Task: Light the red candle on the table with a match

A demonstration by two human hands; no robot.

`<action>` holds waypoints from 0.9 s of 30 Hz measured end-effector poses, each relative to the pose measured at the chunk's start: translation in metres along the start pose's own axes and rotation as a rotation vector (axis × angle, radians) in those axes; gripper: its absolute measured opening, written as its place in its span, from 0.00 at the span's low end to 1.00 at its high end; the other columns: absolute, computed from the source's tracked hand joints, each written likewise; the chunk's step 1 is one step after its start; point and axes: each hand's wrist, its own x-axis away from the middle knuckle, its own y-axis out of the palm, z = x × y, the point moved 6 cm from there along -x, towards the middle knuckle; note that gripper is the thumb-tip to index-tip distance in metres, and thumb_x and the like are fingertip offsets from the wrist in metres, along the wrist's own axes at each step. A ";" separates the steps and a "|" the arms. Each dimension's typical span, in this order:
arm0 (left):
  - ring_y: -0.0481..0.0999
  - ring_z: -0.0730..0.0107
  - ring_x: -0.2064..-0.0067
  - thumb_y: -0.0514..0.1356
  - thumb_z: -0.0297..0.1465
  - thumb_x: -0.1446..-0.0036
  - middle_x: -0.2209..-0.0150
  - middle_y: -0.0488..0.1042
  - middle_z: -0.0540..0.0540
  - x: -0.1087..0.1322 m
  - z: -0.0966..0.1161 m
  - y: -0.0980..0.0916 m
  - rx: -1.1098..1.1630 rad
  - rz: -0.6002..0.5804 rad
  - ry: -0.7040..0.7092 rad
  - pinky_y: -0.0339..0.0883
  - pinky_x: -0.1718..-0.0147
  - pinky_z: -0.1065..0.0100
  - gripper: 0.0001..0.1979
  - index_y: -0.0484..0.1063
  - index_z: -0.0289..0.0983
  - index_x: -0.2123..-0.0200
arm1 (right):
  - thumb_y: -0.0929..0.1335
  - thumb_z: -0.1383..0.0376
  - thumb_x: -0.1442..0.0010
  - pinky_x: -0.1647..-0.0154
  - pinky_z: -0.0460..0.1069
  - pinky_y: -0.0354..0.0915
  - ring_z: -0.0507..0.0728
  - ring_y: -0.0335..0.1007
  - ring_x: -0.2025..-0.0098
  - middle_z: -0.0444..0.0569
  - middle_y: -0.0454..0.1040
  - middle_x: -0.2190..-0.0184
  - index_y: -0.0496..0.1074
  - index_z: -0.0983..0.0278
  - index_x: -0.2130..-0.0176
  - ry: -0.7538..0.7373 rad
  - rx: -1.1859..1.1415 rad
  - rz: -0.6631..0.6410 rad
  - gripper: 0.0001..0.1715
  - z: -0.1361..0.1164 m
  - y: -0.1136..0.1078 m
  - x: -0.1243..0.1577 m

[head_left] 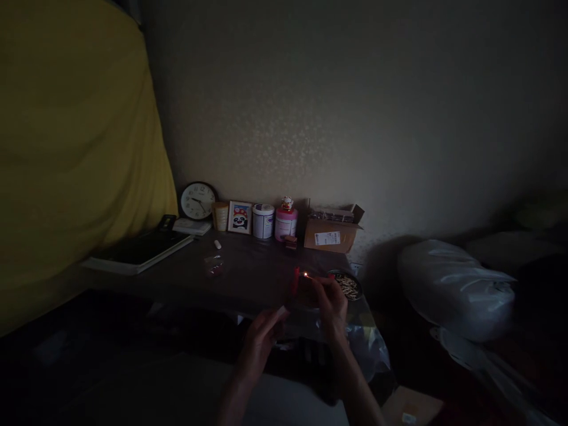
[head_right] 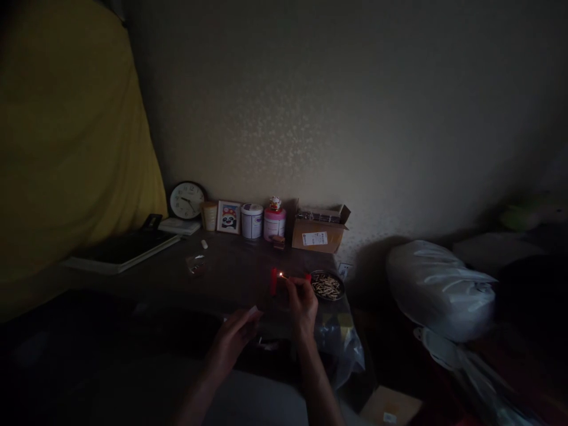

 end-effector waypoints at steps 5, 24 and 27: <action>0.73 0.70 0.64 0.63 0.36 0.52 0.64 0.77 0.44 0.000 -0.001 0.000 -0.015 -0.005 -0.009 0.64 0.66 0.71 0.11 0.76 0.36 0.67 | 0.68 0.54 0.50 0.70 0.47 0.66 0.54 0.69 0.70 0.45 0.73 0.73 0.71 0.64 0.70 -0.005 0.019 0.015 0.15 -0.001 0.009 -0.006; 0.71 0.70 0.64 0.60 0.36 0.49 0.64 0.76 0.43 -0.001 -0.005 -0.001 -0.020 -0.033 -0.010 0.63 0.65 0.70 0.11 0.75 0.35 0.65 | 0.67 0.55 0.49 0.68 0.47 0.64 0.54 0.69 0.70 0.46 0.73 0.74 0.71 0.64 0.71 -0.013 0.115 0.025 0.14 0.001 0.024 -0.018; 0.70 0.70 0.63 0.61 0.36 0.49 0.64 0.75 0.43 0.000 -0.004 0.000 -0.021 -0.036 -0.005 0.63 0.65 0.70 0.12 0.75 0.34 0.65 | 0.67 0.55 0.49 0.68 0.47 0.64 0.55 0.69 0.70 0.46 0.73 0.74 0.71 0.64 0.71 -0.012 0.119 0.024 0.14 0.002 0.025 -0.019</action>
